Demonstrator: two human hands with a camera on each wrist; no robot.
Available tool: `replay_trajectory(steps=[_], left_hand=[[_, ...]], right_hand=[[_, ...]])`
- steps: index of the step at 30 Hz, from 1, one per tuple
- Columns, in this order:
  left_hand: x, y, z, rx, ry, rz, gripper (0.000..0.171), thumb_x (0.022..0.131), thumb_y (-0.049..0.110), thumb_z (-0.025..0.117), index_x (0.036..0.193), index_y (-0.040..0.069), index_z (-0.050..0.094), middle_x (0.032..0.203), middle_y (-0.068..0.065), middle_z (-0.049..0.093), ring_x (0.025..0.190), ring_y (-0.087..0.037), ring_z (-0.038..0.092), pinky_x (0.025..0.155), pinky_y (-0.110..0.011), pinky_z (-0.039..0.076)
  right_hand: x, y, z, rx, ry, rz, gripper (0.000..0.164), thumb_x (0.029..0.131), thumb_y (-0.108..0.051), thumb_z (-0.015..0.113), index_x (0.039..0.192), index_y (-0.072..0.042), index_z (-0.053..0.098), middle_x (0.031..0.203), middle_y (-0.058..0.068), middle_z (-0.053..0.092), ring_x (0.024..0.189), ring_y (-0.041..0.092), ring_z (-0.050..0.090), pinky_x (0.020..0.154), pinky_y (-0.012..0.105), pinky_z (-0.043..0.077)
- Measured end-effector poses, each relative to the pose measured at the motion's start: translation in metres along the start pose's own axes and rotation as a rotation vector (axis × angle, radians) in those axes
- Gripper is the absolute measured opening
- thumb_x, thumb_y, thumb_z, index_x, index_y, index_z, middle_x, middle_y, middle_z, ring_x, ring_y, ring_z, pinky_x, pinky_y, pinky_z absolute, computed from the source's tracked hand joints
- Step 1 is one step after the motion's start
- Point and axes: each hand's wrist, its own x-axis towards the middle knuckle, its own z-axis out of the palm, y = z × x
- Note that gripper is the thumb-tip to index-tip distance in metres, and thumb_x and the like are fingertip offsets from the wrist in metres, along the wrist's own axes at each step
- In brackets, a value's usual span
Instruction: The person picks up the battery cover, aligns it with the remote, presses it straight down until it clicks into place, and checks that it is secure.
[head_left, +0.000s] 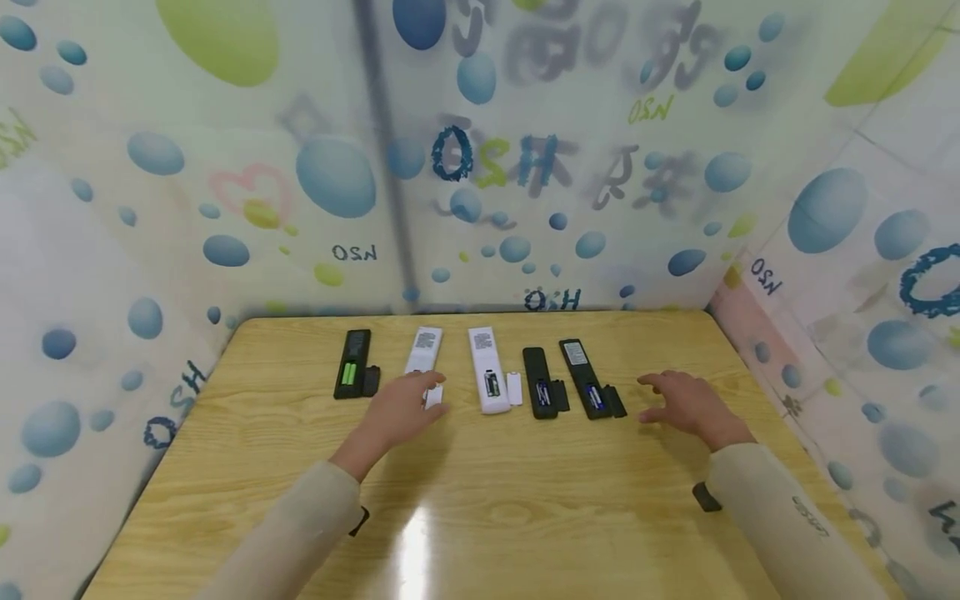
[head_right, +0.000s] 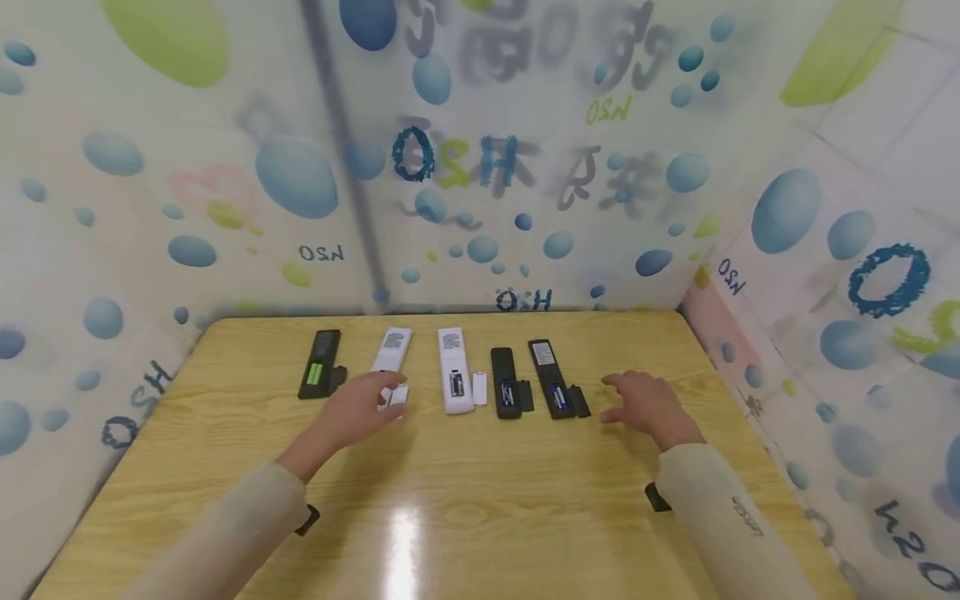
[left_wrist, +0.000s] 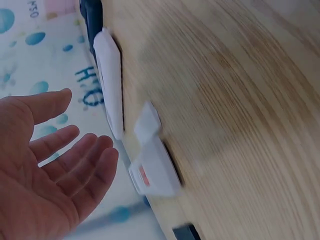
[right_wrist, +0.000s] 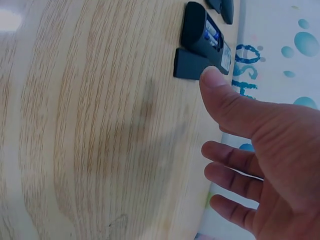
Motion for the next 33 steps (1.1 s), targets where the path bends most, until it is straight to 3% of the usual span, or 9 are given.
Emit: replay_trajectory(steps=[7, 18, 28, 33], left_hand=[[0.022, 0.034, 0.014, -0.119, -0.045, 0.009, 0.044, 0.090, 0.031, 0.069, 0.130, 0.015, 0.060, 0.121, -0.006, 0.068, 0.094, -0.021, 0.069, 0.077, -0.039, 0.057], [0.057, 0.079, 0.045, -0.288, -0.092, 0.111, 0.045, 0.091, 0.025, 0.069, 0.132, 0.010, 0.058, 0.119, -0.009, 0.069, 0.096, -0.020, 0.068, 0.084, -0.038, 0.055], [0.074, 0.121, 0.069, -0.452, -0.154, 0.085, 0.046, 0.091, 0.025, 0.069, 0.132, 0.009, 0.058, 0.119, -0.007, 0.069, 0.110, -0.024, 0.064, 0.094, -0.040, 0.052], [0.082, 0.139, 0.082, -0.468, -0.167, 0.061, 0.047, 0.090, 0.023, 0.070, 0.133, 0.009, 0.057, 0.122, -0.008, 0.068, 0.115, -0.022, 0.062, 0.100, -0.038, 0.050]], right_hand=[[0.004, 0.005, -0.002, 0.024, -0.028, 0.015, 0.059, 0.085, -0.037, 0.074, 0.131, -0.003, 0.058, 0.113, 0.019, 0.067, 0.102, 0.035, 0.063, 0.090, 0.056, 0.050], [0.020, 0.001, 0.005, 0.026, -0.006, -0.021, 0.043, 0.088, -0.027, 0.072, 0.125, -0.006, 0.064, 0.106, 0.013, 0.069, 0.095, 0.029, 0.065, 0.086, 0.051, 0.053], [0.037, -0.008, 0.013, -0.010, 0.009, -0.032, 0.042, 0.087, -0.027, 0.073, 0.122, -0.007, 0.066, 0.104, 0.010, 0.070, 0.092, 0.026, 0.065, 0.085, 0.048, 0.055], [0.044, -0.014, 0.017, -0.017, -0.007, -0.006, 0.043, 0.086, -0.028, 0.074, 0.123, -0.008, 0.065, 0.104, 0.010, 0.070, 0.092, 0.025, 0.064, 0.087, 0.048, 0.054]])
